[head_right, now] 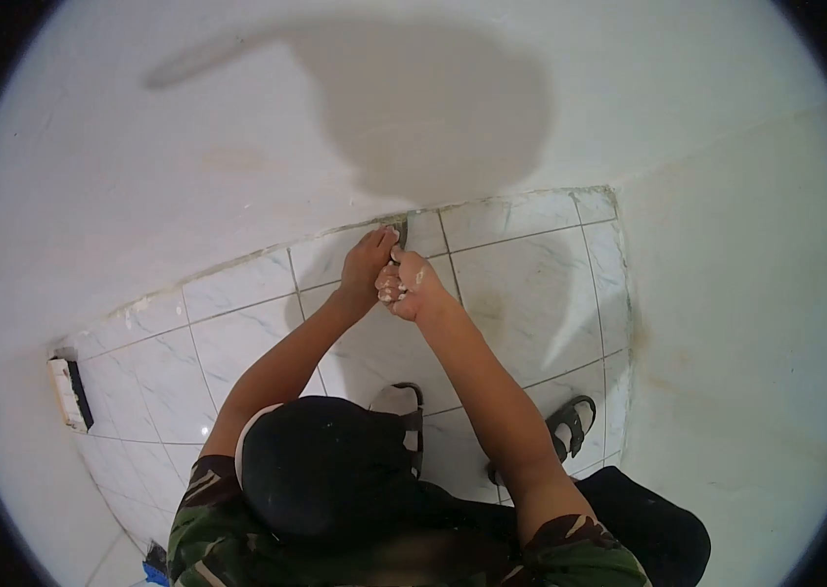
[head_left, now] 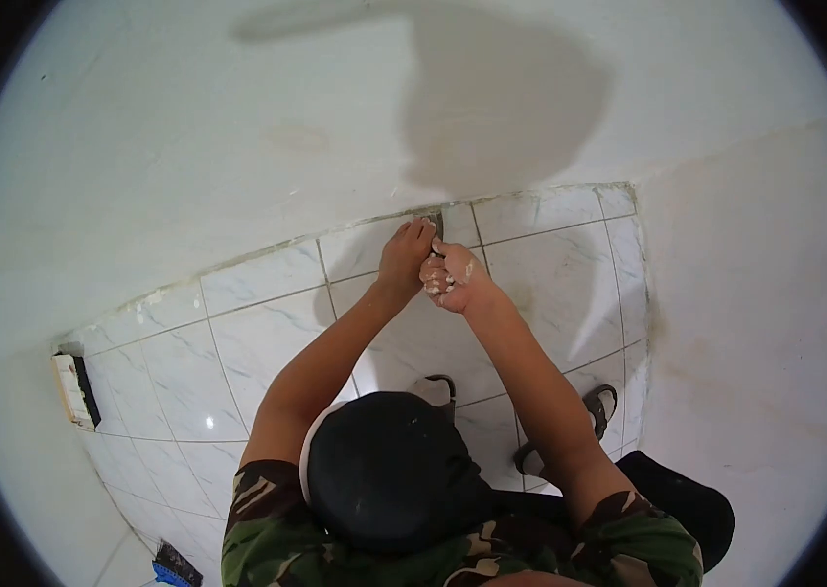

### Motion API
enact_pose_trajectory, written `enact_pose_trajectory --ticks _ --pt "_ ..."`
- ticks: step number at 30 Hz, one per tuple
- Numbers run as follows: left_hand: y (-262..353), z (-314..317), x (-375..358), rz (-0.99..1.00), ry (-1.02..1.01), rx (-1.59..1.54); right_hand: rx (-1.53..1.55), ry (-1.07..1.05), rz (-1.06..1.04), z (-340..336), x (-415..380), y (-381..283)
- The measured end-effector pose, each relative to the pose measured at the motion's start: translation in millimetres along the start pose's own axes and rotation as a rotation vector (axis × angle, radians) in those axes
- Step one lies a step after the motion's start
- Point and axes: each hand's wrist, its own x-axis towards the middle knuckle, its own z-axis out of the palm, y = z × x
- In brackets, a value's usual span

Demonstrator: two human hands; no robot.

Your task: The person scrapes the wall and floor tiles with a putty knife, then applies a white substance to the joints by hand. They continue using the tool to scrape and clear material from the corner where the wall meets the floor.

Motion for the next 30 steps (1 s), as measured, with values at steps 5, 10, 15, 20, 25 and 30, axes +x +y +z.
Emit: enact_pose_trajectory --ticks 5,10,15,20,25,30 --pt "-3.9 4.3 -60.4 0.137 0.045 0.148 -0.019 0.064 0.126 -4.0 -23.0 51.0" --pt "-28.5 -5.1 -38.6 0.015 0.083 0.125 -0.031 0.013 0.071 15.9 20.1 35.0" --pt "-31.3 -26.5 -55.9 -0.019 0.024 0.067 -0.006 0.013 0.070 27.4 17.1 56.3" --pt "-53.4 -29.9 -76.4 -0.026 0.131 0.193 -0.091 -0.030 0.140 38.1 41.9 74.0" --pt "-63.6 -55.6 -79.3 0.013 0.118 0.109 0.032 -0.016 0.099 65.2 48.0 88.3" --pt "-75.8 -56.4 -87.7 -0.035 0.170 0.035 -0.060 -0.069 0.025 78.3 52.5 98.5"
